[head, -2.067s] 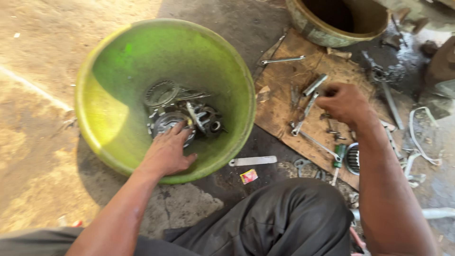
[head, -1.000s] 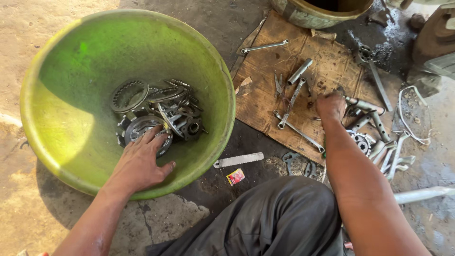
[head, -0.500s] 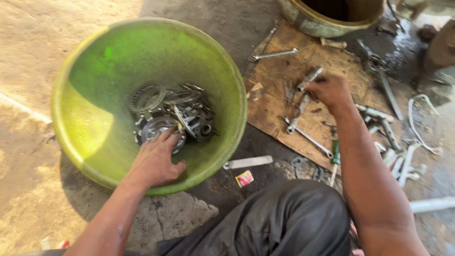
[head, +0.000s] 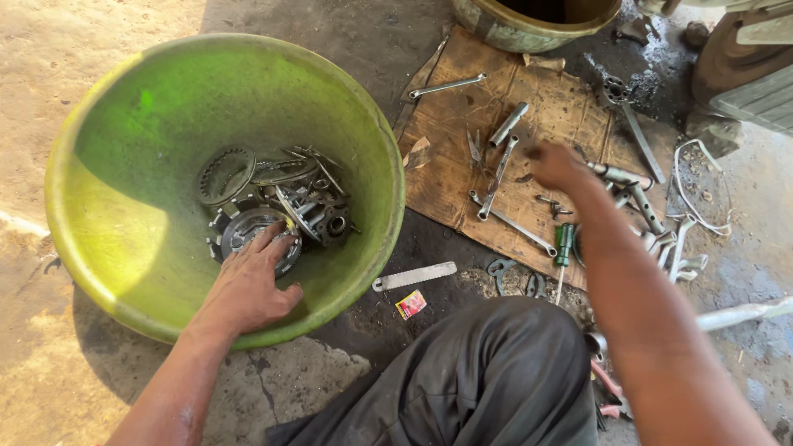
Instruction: The person places various disassembled mechanical parts into a green plastic basin. They then pour an orange liquid from a plastic bottle onto the parts and use a brush to scrub them. The person handles the parts one by one, scrubbing and rinsing them in the basin.
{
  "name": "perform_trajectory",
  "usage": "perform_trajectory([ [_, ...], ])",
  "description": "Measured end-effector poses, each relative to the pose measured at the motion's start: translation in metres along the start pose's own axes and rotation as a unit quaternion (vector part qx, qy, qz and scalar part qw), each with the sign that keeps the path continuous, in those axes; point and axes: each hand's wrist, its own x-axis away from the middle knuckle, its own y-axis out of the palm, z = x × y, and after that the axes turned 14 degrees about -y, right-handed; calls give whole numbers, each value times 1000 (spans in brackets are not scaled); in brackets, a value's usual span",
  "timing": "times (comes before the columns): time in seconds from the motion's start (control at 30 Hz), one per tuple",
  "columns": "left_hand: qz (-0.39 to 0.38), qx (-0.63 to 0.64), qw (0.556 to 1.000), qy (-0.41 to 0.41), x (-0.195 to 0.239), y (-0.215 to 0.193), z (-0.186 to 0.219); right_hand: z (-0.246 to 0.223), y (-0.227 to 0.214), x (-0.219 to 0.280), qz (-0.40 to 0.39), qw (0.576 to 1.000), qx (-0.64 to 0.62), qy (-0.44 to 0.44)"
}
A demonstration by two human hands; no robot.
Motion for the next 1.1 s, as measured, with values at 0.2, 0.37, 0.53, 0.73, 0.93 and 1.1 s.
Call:
perform_trajectory([
  [0.2,3,-18,1000,-6,-3,3,0,181,41,4,-76,987,80,117],
  [0.37,14,-21,1000,7,-3,7,-1,220,59,-11,-145,970,197,3],
  [0.53,22,-15,1000,13,-4,7,-2,157,39,-3,-125,981,51,139],
  [0.73,22,-15,999,20,-3,6,-2,135,57,5,-87,993,34,68],
  [0.93,-4,-32,999,-1,-3,4,0,124,67,-10,-68,988,-28,138],
  [1.1,-2,-16,1000,-2,-1,3,0,112,73,-22,-49,975,11,218],
])
